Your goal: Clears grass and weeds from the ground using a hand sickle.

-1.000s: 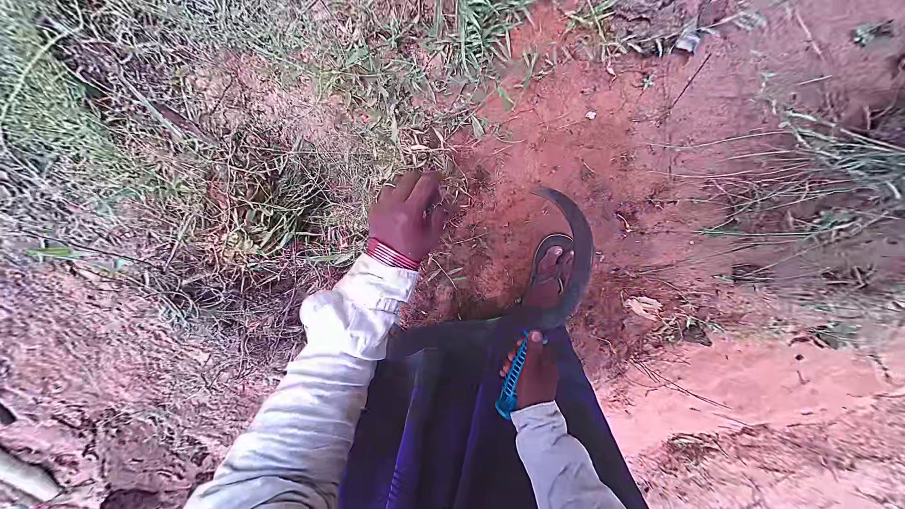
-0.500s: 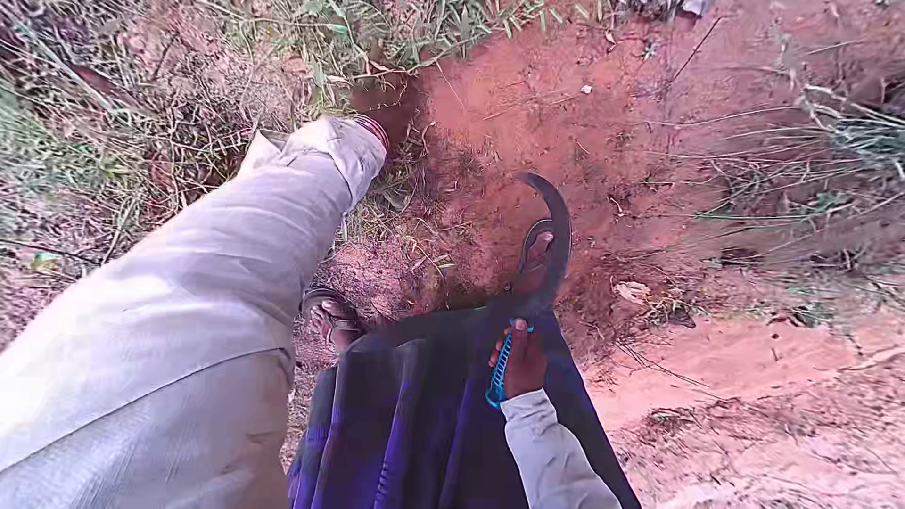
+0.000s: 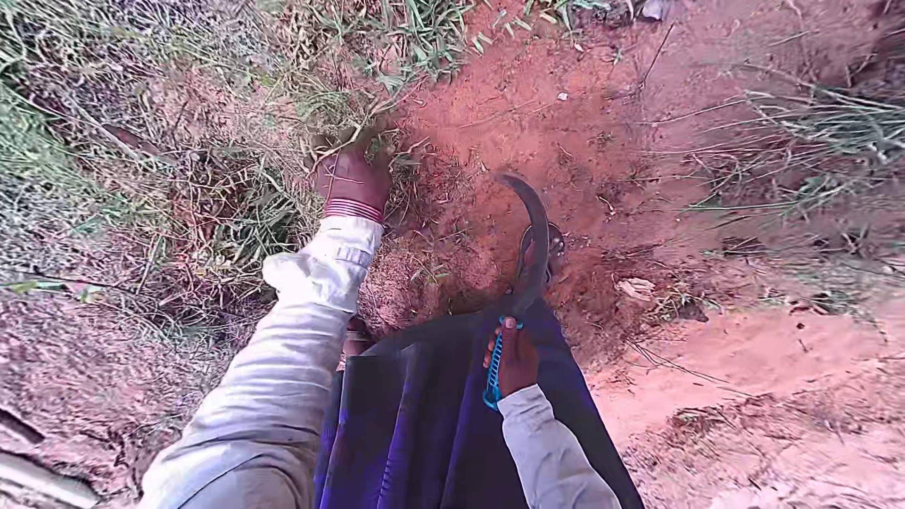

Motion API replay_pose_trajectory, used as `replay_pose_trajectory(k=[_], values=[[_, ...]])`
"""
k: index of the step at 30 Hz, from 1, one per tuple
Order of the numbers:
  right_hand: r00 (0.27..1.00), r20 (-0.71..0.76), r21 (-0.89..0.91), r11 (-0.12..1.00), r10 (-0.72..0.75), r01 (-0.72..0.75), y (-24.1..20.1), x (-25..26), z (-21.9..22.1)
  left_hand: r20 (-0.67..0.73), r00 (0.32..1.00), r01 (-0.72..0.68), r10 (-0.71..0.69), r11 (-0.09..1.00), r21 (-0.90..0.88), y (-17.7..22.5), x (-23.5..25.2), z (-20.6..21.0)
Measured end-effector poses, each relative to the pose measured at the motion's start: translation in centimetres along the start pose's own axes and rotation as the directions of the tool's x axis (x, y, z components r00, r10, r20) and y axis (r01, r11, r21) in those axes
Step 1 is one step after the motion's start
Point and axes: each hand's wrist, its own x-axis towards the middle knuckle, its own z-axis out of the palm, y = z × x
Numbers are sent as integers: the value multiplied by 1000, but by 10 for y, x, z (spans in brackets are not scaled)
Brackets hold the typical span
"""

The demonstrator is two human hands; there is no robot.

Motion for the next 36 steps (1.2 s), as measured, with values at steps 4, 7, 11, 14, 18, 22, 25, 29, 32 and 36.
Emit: replay_pose_trajectory(k=[4, 7, 11, 14, 18, 22, 25, 29, 32, 36], values=[[1000, 20, -8, 1000, 0, 0, 5, 1, 2, 450, 872, -260, 193, 961, 92, 73, -16, 40], [1000, 1, -14, 1000, -9, 9, 8, 0, 2, 644, 735, -428, 214, 882, 196, 90, 4, 90], [999, -31, -32, 999, 24, -25, 13, 2, 1, 617, 786, -212, 43, 956, 203, 30, 58, 107], [999, -35, -15, 1000, 9, -10, 18, 2, 2, 597, 794, -407, 117, 831, 378, -13, 72, 82], [997, 72, 14, 999, -37, 36, 19, 13, 4, 541, 810, -451, 226, 830, 328, -34, 75, 64], [964, 232, 40, 991, -131, 125, -4, 69, 19, 391, 914, -214, 105, 945, 248, -32, 81, 67], [939, 323, -136, 976, -120, 172, -27, 121, 37, 362, 911, -265, 198, 953, 145, -43, 85, 62], [893, 384, -535, 732, -234, 421, -38, 181, 54, 348, 893, -335, 284, 937, 97, -49, 86, 62], [901, 380, -723, 540, -207, 430, -39, 178, 40, 383, 882, -347, 274, 928, 134, -55, 88, 62], [945, 326, -824, 499, 27, 270, 8, 132, -20, 401, 890, -289, 217, 949, 126, -54, 83, 59]])
